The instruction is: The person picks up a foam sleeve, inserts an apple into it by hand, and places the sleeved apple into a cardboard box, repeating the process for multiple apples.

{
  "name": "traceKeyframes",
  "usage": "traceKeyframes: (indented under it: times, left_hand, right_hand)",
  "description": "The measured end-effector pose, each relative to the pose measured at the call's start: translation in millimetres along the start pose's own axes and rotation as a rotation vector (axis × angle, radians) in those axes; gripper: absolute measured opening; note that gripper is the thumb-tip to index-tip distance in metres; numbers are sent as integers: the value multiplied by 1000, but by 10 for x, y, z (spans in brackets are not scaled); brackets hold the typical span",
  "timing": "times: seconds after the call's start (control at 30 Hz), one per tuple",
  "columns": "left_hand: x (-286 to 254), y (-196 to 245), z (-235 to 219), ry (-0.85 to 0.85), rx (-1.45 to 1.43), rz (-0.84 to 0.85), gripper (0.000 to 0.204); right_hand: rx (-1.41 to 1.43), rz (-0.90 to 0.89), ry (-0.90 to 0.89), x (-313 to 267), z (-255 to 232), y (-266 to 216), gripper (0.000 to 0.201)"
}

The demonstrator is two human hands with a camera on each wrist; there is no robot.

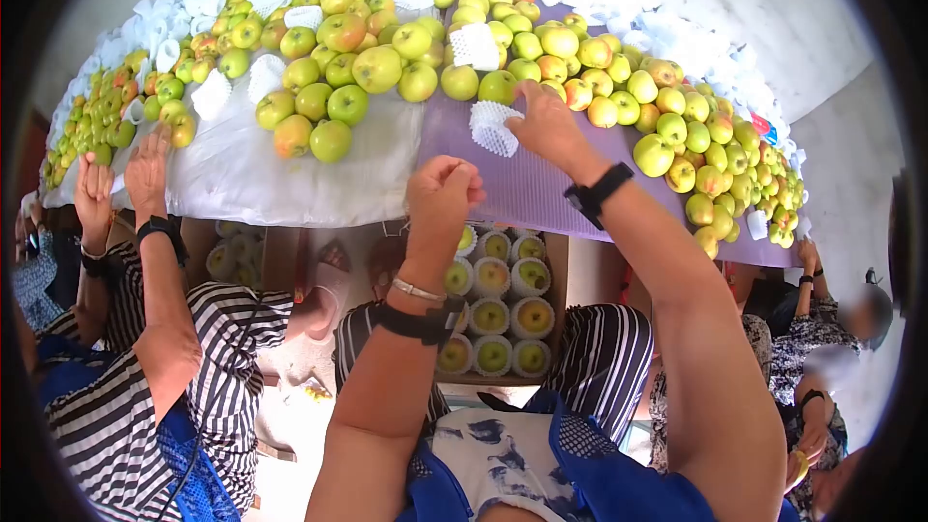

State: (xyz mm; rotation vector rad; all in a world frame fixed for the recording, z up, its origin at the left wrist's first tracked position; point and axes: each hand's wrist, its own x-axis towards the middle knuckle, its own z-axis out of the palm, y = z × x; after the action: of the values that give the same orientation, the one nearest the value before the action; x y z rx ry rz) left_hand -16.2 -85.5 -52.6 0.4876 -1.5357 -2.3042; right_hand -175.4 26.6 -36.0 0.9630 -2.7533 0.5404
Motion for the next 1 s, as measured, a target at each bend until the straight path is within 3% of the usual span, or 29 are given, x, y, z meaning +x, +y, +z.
traceKeyframes:
  times: [0.07,0.17,0.3,0.4,0.5,0.6,0.7,0.83,0.93,1.0]
  left_hand:
    - [40,-60,-19,8,-4,-19,12]
    - [46,-7,-106,40,-46,-78,12]
    - [16,94,-172,111,-101,-94,12]
    - [-1,139,-120,129,-93,-91,23]
    - [-23,79,-41,36,-119,-132,32]
    - [-35,36,53,-65,-96,-82,37]
    - [3,11,98,-106,-83,-107,36]
    - [108,-81,151,-123,64,-80,26]
    - [165,-131,225,-115,-40,-141,21]
    - [208,-180,232,-119,-128,-191,22]
  right_hand:
    - [-101,116,-13,154,175,-57,26]
    - [-89,155,-194,199,365,45,25]
    - [62,135,27,-24,268,16,22]
    - [251,158,136,-325,62,-216,22]
    - [500,269,95,-640,-51,-464,23]
    - [611,276,236,-808,68,-491,25]
    - [515,195,344,-867,198,-368,26]
    - [640,109,312,-857,226,-247,17]
    - [784,183,213,-854,81,-176,14]
    - [1254,293,119,-845,49,-132,16]
